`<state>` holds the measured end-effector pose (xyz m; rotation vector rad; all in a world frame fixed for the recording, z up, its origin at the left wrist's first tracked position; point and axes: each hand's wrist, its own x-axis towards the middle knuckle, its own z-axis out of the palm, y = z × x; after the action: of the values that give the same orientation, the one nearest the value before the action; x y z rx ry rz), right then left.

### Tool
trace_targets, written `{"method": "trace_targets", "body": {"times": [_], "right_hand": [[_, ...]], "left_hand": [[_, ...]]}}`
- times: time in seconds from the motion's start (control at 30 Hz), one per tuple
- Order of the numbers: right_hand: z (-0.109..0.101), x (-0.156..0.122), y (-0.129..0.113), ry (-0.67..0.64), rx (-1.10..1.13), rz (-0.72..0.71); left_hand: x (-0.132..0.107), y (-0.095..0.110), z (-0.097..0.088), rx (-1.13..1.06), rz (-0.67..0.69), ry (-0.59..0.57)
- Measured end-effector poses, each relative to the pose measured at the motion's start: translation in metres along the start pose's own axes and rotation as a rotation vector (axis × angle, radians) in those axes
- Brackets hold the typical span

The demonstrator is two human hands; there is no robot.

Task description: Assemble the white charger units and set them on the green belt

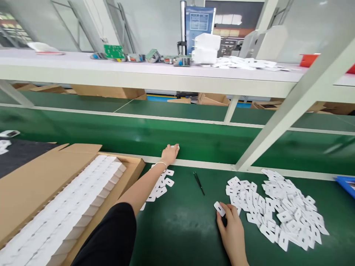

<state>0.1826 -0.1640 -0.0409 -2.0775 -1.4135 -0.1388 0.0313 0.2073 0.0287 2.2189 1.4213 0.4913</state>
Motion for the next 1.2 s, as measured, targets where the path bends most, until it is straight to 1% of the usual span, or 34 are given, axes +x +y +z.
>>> {"method": "trace_targets", "body": {"times": [0.07, 0.13, 0.27, 0.33, 0.37, 0.43, 0.5, 0.6, 0.67, 0.73, 0.77, 0.83, 0.9, 0.93, 0.97, 1.03, 1.07, 1.13, 1.2], "right_hand": [[-0.002, 0.000, -0.002, -0.014, 0.025, 0.014], [-0.004, 0.000, -0.003, -0.028, 0.055, 0.037], [-0.009, -0.001, -0.007, -0.023, 0.139, 0.055], [-0.013, 0.000, -0.010, 0.001, 0.188, 0.052], [-0.017, 0.001, -0.013, 0.017, 0.213, 0.052], [-0.027, 0.006, -0.022, 0.054, 0.265, 0.055], [-0.042, 0.013, -0.035, 0.100, 0.317, 0.052], [-0.069, 0.024, -0.060, 0.176, 0.375, 0.023], [-0.084, 0.030, -0.076, 0.225, 0.397, -0.009], [-0.090, 0.036, -0.084, 0.261, 0.376, -0.035], [-0.089, 0.038, -0.085, 0.261, 0.337, -0.040], [-0.077, 0.043, -0.077, 0.208, 0.210, -0.037], [-0.055, 0.048, -0.060, 0.091, 0.064, -0.007], [-0.043, 0.051, -0.051, 0.033, 0.009, 0.020], [-0.032, 0.055, -0.043, -0.028, -0.037, 0.057], [-0.012, 0.064, -0.034, -0.074, -0.063, 0.092], [-0.003, 0.069, -0.034, -0.088, -0.063, 0.100], [0.010, 0.083, -0.043, -0.108, -0.042, 0.099], [0.023, 0.099, -0.061, -0.128, -0.004, 0.094]], "left_hand": [[-0.013, 0.010, 0.000, -0.154, 0.073, -0.039], [-0.036, 0.022, -0.002, -0.300, 0.157, -0.079], [-0.099, 0.050, -0.011, -0.526, 0.307, -0.144], [-0.130, 0.063, -0.020, -0.638, 0.367, -0.186], [-0.144, 0.068, -0.025, -0.731, 0.390, -0.221], [-0.167, 0.076, -0.036, -0.873, 0.415, -0.292], [-0.184, 0.081, -0.045, -0.950, 0.424, -0.351], [-0.198, 0.083, -0.055, -1.002, 0.430, -0.400], [-0.204, 0.082, -0.057, -1.042, 0.415, -0.426], [-0.207, 0.081, -0.056, -1.106, 0.375, -0.457], [-0.209, 0.080, -0.055, -1.160, 0.347, -0.474], [-0.212, 0.076, -0.050, -1.301, 0.284, -0.515], [-0.215, 0.070, -0.045, -1.389, 0.250, -0.547], [-0.216, 0.068, -0.044, -1.374, 0.244, -0.547], [-0.216, 0.065, -0.044, -1.318, 0.242, -0.533], [-0.216, 0.064, -0.047, -1.134, 0.244, -0.466], [-0.214, 0.065, -0.050, -1.046, 0.243, -0.423], [-0.209, 0.072, -0.059, -0.931, 0.251, -0.329], [-0.203, 0.083, -0.066, -0.894, 0.274, -0.242]]}}
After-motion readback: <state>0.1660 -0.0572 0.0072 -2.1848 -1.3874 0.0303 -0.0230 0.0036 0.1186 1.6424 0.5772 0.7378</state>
